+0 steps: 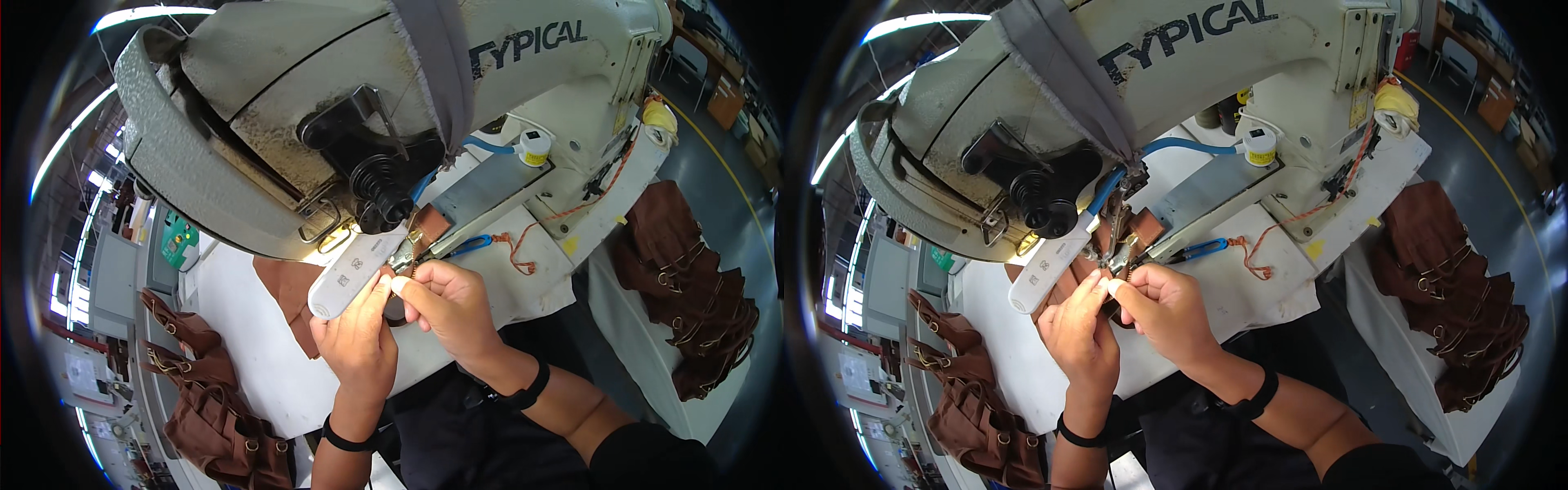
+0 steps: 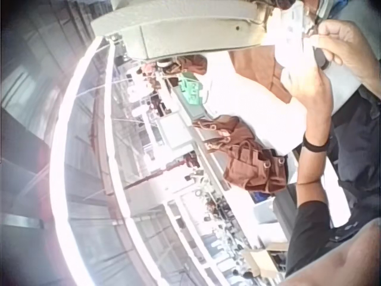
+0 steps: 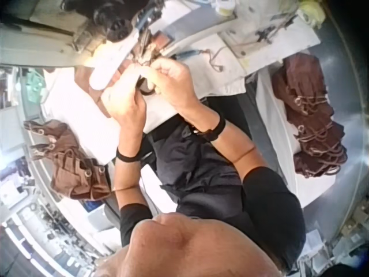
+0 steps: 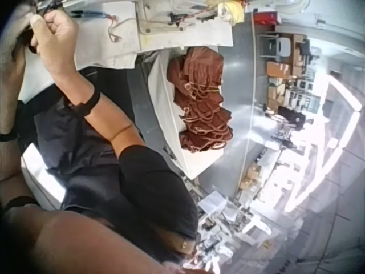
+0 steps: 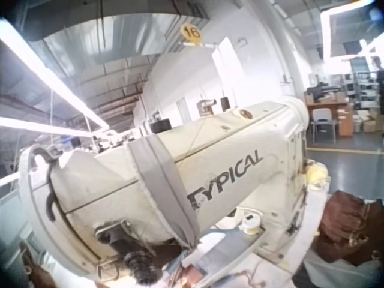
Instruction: The person operates an industrial sewing machine to stitch a zipper onto a brown leather handbag. They guide the bag under the needle, align the zipper, and sew along the edge. The person also attaches a small leather tag to the bag using the machine.
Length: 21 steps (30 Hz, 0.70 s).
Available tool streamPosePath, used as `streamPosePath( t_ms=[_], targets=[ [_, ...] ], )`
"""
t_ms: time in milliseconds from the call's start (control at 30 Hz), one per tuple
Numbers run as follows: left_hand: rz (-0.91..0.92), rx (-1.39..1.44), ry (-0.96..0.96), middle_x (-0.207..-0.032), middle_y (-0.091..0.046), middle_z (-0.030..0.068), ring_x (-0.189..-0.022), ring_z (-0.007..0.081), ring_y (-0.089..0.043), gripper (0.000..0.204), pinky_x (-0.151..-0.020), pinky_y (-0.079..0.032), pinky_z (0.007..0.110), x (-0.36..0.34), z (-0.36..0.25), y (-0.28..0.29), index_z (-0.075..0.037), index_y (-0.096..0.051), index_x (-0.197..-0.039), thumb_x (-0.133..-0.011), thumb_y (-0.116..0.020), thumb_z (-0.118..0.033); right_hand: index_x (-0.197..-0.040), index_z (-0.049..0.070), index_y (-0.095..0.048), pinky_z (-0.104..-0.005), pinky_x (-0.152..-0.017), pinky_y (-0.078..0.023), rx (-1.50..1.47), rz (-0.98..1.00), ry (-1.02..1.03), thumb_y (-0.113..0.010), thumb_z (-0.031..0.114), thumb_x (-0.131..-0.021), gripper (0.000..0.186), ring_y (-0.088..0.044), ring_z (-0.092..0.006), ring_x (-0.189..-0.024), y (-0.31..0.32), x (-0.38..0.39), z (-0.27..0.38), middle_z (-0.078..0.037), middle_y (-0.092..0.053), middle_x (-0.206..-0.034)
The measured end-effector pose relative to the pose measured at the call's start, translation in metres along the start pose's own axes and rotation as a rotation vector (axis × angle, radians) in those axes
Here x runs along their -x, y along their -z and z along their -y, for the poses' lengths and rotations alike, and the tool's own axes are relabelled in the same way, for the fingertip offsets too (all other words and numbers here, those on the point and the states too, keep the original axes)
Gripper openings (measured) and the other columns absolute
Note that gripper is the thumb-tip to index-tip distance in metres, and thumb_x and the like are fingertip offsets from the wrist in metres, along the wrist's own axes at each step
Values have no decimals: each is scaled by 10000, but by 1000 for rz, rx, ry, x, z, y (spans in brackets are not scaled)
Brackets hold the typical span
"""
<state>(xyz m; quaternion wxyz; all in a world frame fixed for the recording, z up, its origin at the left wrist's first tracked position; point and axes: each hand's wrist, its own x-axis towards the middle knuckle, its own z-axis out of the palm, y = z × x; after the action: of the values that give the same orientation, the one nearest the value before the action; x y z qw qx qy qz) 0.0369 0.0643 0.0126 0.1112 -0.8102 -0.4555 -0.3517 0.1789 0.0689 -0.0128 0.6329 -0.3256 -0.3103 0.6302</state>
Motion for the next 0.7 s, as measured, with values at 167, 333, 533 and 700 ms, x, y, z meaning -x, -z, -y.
streamPosePath(
  t_ms=[167,333,533,700],
  targets=[
    [-49,45,5,-1178,-757,107,-1106,274,-696,395,-960,-435,392,-1,5,-7,-62,-736,-1172,-819,-647,91,-838,33,-649,-198,-501,-386,-1,-4,34,-711,127,-976,178,-528,-8,-578,-2,-5,1,3,-650,-678],
    [-67,71,3,-1232,-752,127,-1015,223,-715,330,-882,-437,338,-2,8,-10,-55,-720,-1143,-865,-638,104,-837,40,-643,-194,-501,-393,44,-17,16,-706,129,-980,180,-519,-16,-563,-3,-6,3,1,-648,-685],
    [-74,30,18,-1199,-761,107,-1045,214,-715,328,-918,-450,352,-4,11,-11,-58,-723,-1159,-861,-690,75,-849,42,-659,-192,-512,-406,10,-32,-33,-690,123,-992,167,-524,-36,-545,-8,-10,8,-6,-649,-696],
    [-124,-3,-84,-1137,-774,83,-971,236,-717,317,-898,-470,346,-10,14,-10,-65,-738,-1141,-851,-718,62,-846,21,-696,-196,-523,-422,-12,-67,-36,-677,131,-999,190,-541,-44,-545,-8,-8,13,-11,-656,-693]
  ],
)
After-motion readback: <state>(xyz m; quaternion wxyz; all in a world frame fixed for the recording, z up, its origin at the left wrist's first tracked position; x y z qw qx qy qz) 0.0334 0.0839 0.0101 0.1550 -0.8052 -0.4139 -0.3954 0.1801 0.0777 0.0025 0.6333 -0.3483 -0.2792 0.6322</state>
